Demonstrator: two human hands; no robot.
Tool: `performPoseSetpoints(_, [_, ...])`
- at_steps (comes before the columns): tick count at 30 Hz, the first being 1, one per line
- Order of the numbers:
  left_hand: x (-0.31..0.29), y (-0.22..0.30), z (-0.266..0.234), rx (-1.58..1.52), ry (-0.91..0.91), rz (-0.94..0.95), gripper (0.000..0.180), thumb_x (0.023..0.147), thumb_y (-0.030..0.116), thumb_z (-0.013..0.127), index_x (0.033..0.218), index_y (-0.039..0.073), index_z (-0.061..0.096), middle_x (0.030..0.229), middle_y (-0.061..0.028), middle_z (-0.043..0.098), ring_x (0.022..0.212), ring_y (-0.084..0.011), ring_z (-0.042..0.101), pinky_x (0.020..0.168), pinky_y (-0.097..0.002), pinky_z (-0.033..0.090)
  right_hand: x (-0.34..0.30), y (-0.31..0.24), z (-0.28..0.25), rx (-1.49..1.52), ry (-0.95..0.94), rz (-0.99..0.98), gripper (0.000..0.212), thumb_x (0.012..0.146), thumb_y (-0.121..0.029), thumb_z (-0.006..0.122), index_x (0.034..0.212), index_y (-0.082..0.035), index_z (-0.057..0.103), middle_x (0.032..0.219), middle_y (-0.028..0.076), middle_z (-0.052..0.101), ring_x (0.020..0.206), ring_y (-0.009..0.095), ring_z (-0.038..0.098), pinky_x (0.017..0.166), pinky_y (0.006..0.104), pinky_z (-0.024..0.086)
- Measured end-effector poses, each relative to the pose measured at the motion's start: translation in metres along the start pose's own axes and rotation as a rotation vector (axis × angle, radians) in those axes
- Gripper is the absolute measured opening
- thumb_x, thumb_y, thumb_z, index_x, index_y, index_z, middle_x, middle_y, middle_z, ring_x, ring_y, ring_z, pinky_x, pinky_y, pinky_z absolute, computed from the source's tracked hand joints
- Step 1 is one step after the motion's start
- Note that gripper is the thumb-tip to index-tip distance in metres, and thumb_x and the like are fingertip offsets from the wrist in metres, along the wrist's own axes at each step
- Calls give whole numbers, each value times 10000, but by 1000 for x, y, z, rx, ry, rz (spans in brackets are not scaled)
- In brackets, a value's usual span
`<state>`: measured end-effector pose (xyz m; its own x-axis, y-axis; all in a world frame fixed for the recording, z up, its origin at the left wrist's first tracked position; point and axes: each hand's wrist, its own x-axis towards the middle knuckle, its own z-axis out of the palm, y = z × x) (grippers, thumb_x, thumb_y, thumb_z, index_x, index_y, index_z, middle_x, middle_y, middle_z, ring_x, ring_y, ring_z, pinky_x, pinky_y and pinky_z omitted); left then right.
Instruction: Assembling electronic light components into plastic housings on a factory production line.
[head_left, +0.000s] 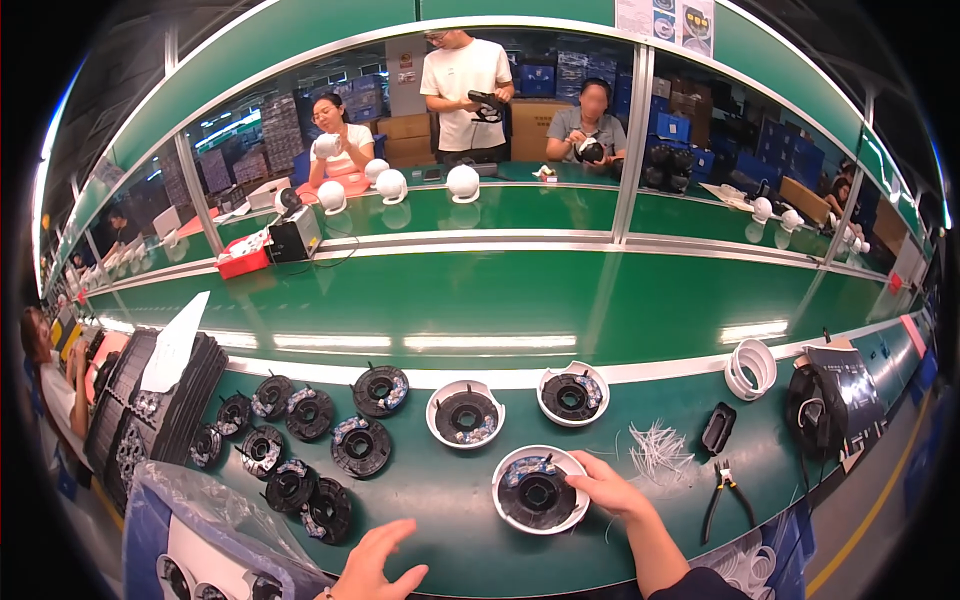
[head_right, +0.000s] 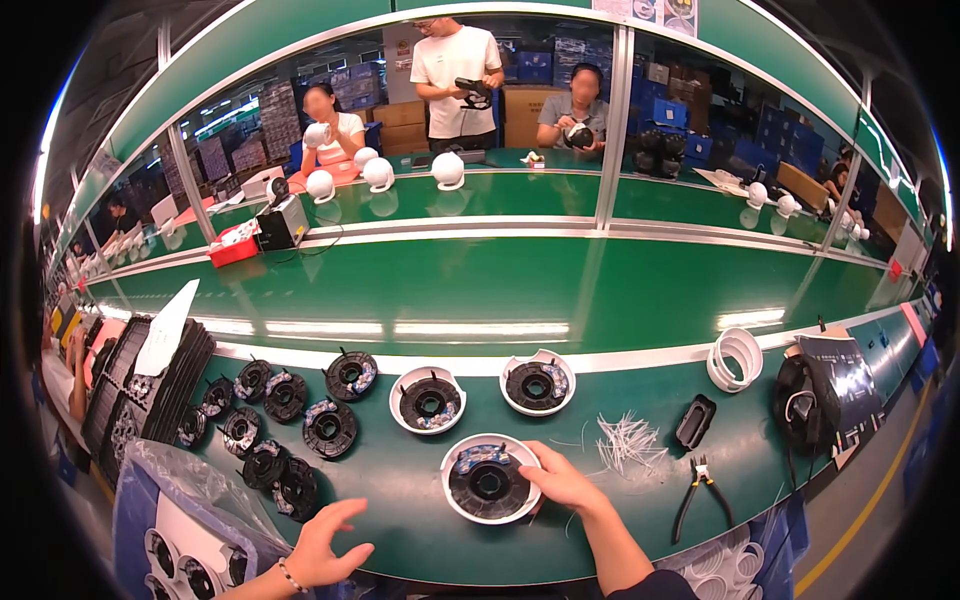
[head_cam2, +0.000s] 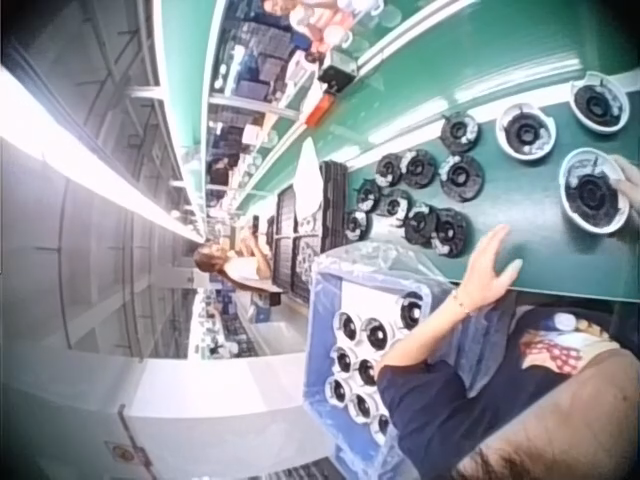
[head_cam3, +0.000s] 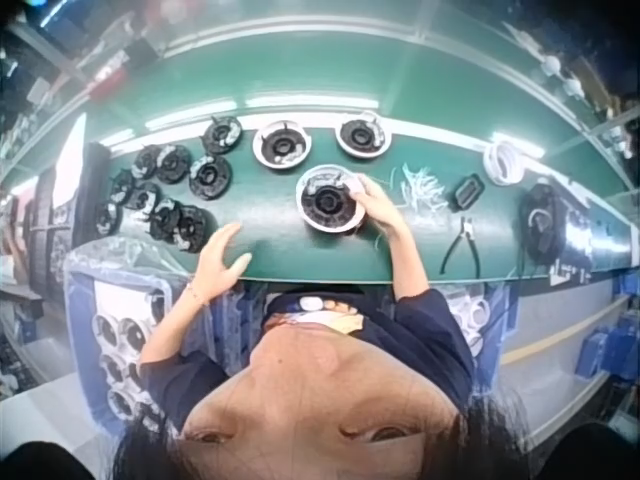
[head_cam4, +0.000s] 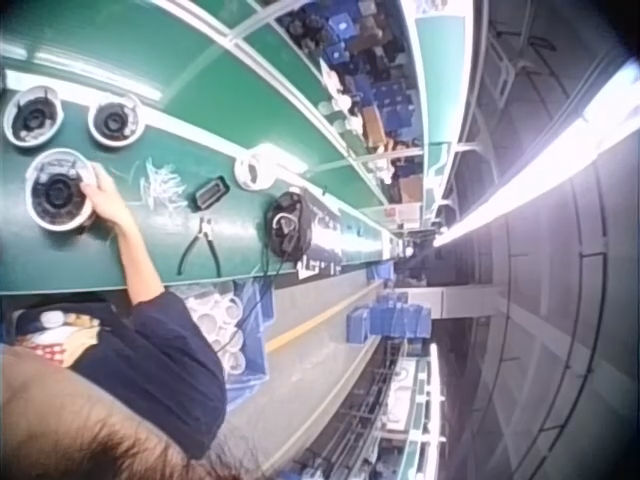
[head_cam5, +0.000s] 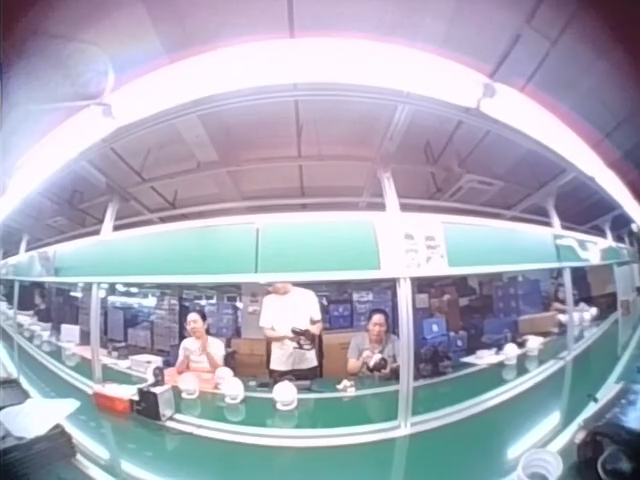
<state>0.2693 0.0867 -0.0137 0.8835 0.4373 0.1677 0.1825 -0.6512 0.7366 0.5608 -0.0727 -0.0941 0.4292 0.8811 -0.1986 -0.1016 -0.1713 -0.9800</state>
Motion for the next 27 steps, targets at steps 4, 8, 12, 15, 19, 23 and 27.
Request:
performPoseSetpoints(4, [-8, -8, 15, -888, -169, -553, 712, 802, 95, 562, 1335, 57, 91, 1346, -150, 211, 1170, -290, 365, 864, -430, 433, -7, -7, 26, 47, -199, -31, 395, 814, -72, 493, 1192, -2, 399, 1095, 77, 494, 1001, 133, 463, 859, 264, 388])
performPoseSetpoints(8, [8, 15, 29, -1156, -370, -809, 583, 872, 186, 472, 1310, 51, 111, 1276, -137, 300, 1123, -279, 416, 857, -469, 435, -16, -1, 55, 64, -366, 21, 394, 844, -106, 480, 1209, 2, 379, 1140, 90, 467, 1056, 145, 433, 913, 278, 346])
performPoseSetpoints(12, [4, 6, 41, -1112, -304, -877, 401, 856, 144, 488, 1207, 40, 325, 1121, -99, 454, 1000, -203, 515, 777, -400, 497, -32, 7, 73, 17, -411, -47, 393, 867, -143, 469, 1217, 5, 367, 1141, 85, 467, 1045, 135, 441, 901, 268, 354])
performPoseSetpoints(15, [-15, 2, 38, -1089, -206, -870, 418, 844, 83, 480, 1216, 8, 306, 1074, -128, 481, 907, -211, 564, 707, -333, 537, -34, -3, 85, 151, -479, 77, 429, 871, -178, 479, 1236, 4, 347, 1170, 86, 450, 1089, 149, 412, 934, 282, 316])
performPoseSetpoints(19, [-24, 12, 0, -1152, -69, -820, 353, 830, 39, 489, 1168, 40, 386, 988, -82, 548, 835, -171, 594, 676, -321, 538, -33, -1, 74, 339, -573, 38, 684, 801, -387, 551, 1276, -2, 245, 939, 175, 559, 659, 237, 608, 493, 315, 522])
performPoseSetpoints(23, [-68, 21, -72, -1209, 633, -399, 383, 796, -19, 475, 1159, 57, 378, 995, -79, 543, 842, -194, 588, 651, -347, 537, -31, -5, 69, 396, -414, -35, 550, 842, -289, 508, 1244, 11, 281, 806, 189, 542, 569, 242, 595, 486, 308, 529])
performPoseSetpoints(27, [-133, 12, -137, -681, 1134, -282, 356, 817, 32, 393, 1171, 19, 357, 1057, -118, 524, 863, -220, 593, 641, -353, 549, -27, 0, 73, 354, -368, -47, 422, 850, -151, 464, 1205, 33, 330, 779, 181, 540, 552, 236, 592, 474, 311, 529])
